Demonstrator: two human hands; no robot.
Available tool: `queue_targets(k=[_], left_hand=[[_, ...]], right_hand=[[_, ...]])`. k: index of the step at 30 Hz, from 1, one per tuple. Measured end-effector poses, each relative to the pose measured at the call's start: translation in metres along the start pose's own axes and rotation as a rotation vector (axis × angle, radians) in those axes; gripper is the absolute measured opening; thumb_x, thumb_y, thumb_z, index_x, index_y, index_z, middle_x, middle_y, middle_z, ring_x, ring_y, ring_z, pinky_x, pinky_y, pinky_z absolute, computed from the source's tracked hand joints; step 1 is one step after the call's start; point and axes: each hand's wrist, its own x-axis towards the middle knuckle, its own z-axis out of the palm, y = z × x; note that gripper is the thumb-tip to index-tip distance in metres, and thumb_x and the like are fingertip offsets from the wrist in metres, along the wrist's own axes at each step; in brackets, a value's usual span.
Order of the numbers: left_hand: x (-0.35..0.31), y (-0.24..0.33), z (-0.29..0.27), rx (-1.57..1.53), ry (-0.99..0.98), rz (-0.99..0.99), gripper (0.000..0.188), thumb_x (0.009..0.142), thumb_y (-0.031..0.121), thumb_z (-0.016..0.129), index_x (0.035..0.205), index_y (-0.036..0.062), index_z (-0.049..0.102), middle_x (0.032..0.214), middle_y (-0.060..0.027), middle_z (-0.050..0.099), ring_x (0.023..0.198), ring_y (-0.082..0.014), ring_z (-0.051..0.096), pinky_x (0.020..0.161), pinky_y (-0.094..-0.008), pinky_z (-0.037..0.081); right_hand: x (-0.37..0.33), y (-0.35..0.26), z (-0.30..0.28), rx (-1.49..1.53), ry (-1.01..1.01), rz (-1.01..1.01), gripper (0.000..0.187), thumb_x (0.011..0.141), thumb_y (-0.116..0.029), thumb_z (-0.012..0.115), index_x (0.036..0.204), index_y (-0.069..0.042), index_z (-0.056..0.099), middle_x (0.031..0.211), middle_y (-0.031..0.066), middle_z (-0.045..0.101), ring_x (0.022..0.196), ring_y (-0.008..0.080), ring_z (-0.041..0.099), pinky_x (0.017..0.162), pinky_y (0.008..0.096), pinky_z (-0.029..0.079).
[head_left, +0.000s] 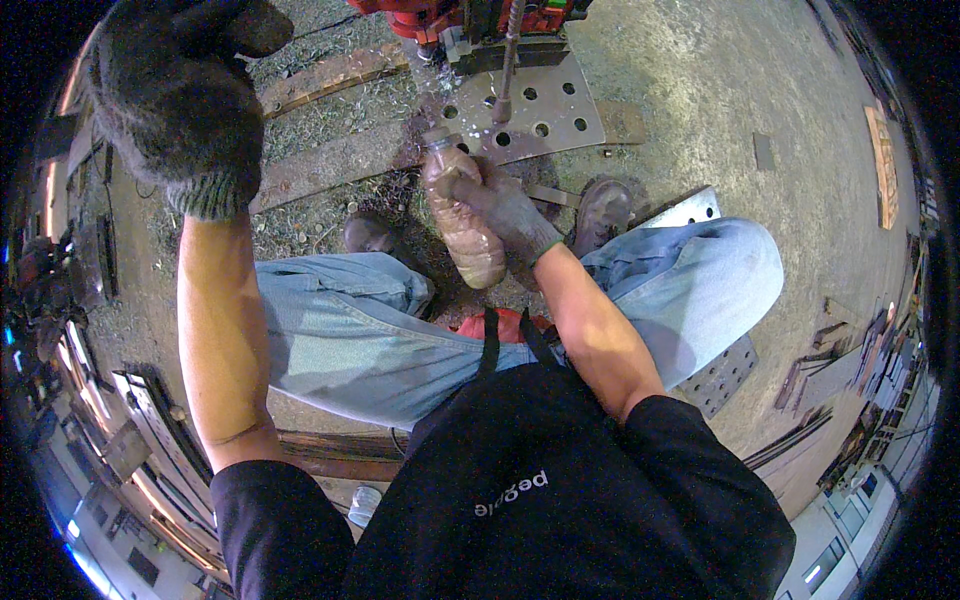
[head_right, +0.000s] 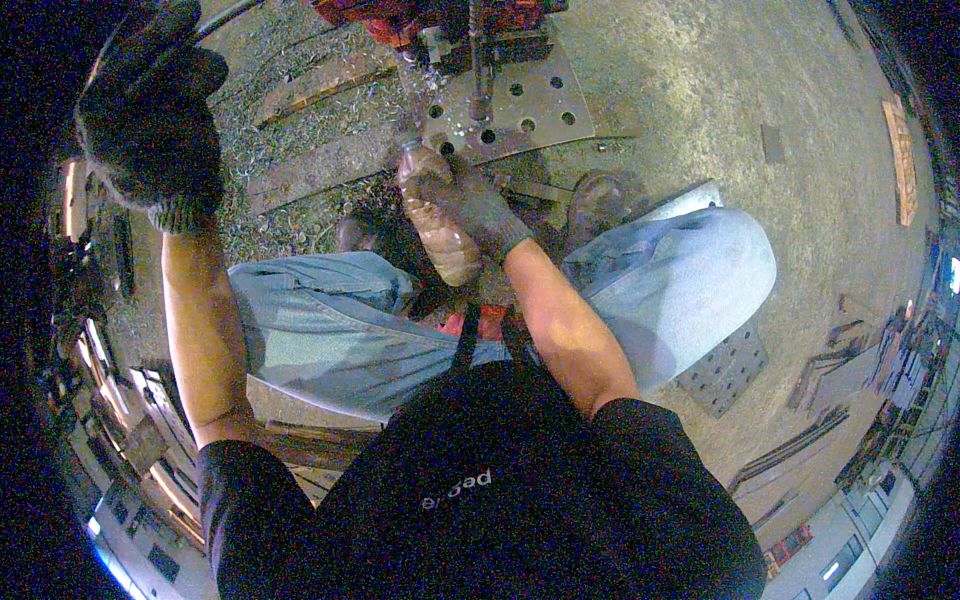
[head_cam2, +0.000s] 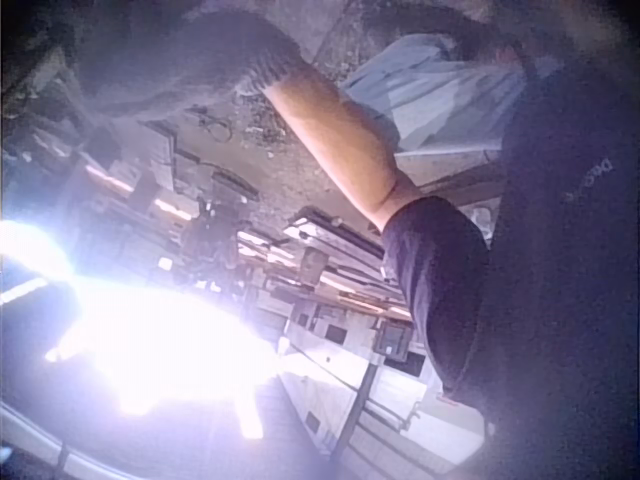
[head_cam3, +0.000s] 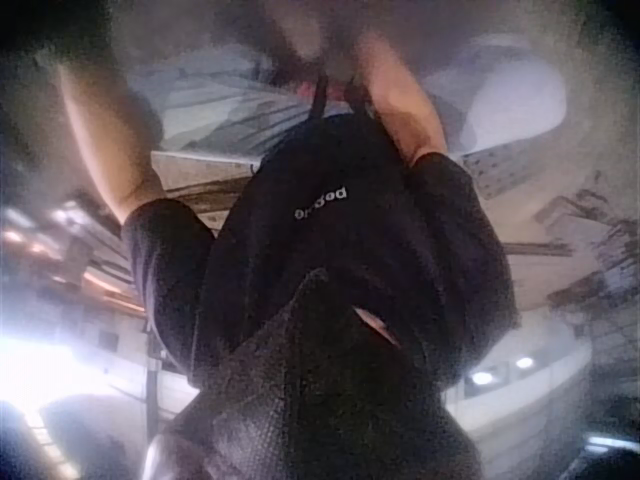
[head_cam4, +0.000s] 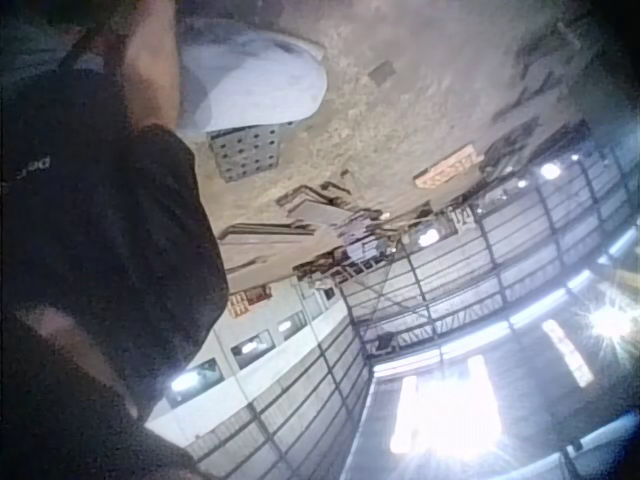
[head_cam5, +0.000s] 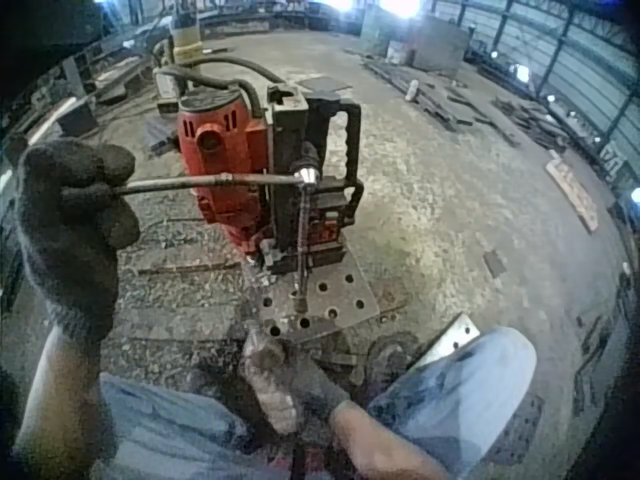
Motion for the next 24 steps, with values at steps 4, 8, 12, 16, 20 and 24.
queue_targets(k=[4,8,12,16,20,24], left_hand=[[0.000,0.000,0.001,-0.039,0.004,-0.012,0.033,0.101,0.027,0.044,0.094,0.0007,0.063,0.084,-0.0096,0.066,0.055,-0.0148,0.056,0.051,-0.0278,0.047],[-0.002,0.002,-0.001,-0.063,0.003,-0.017,0.036,0.103,0.029,0.042,0.094,0.0007,0.062,0.083,-0.0095,0.065,0.053,-0.0144,0.055,0.050,-0.0277,0.047],[0.001,0.012,0.009,-0.152,-0.010,-0.024,0.038,0.105,0.031,0.040,0.094,0.0008,0.062,0.082,-0.0093,0.064,0.052,-0.0139,0.054,0.049,-0.0275,0.046],[0.002,0.025,0.013,-0.206,0.012,-0.069,0.041,0.105,0.032,0.040,0.092,0.0002,0.063,0.080,-0.0088,0.063,0.051,-0.0142,0.054,0.048,-0.0276,0.045],[0.002,0.025,0.010,-0.200,0.026,-0.084,0.042,0.104,0.033,0.041,0.092,-0.0007,0.064,0.077,-0.0083,0.063,0.049,-0.0139,0.054,0.047,-0.0270,0.045],[0.002,0.024,0.008,-0.252,0.019,-0.098,0.040,0.104,0.033,0.044,0.093,0.0006,0.064,0.075,-0.0072,0.064,0.049,-0.0121,0.054,0.046,-0.0259,0.044]], right_hand=[[0.016,0.038,0.007,0.311,-0.019,-0.073,0.062,0.089,-0.046,0.068,0.130,-0.001,0.056,0.114,0.0107,0.065,0.098,0.0172,0.062,0.083,0.0312,0.052],[0.017,0.017,0.004,0.301,-0.051,0.199,0.060,0.091,-0.051,0.066,0.126,-0.002,0.060,0.103,0.0071,0.067,0.089,0.0143,0.062,0.078,0.0303,0.052],[0.004,-0.004,-0.003,0.317,-0.017,0.325,0.058,0.091,-0.055,0.065,0.119,-0.004,0.065,0.097,0.0050,0.067,0.082,0.0119,0.060,0.072,0.0302,0.051],[0.022,0.035,0.002,0.327,0.019,0.139,0.058,0.090,-0.059,0.064,0.116,-0.007,0.067,0.095,0.0032,0.067,0.077,0.0111,0.059,0.067,0.0284,0.050],[0.028,0.046,0.000,0.298,-0.063,0.240,0.060,0.095,-0.059,0.055,0.126,-0.008,0.062,0.119,0.0069,0.065,0.104,0.0214,0.060,0.088,0.0342,0.048],[0.028,0.049,-0.002,0.303,-0.073,0.249,0.061,0.095,-0.059,0.055,0.128,-0.009,0.061,0.121,0.0069,0.065,0.107,0.0217,0.060,0.091,0.0358,0.048]])
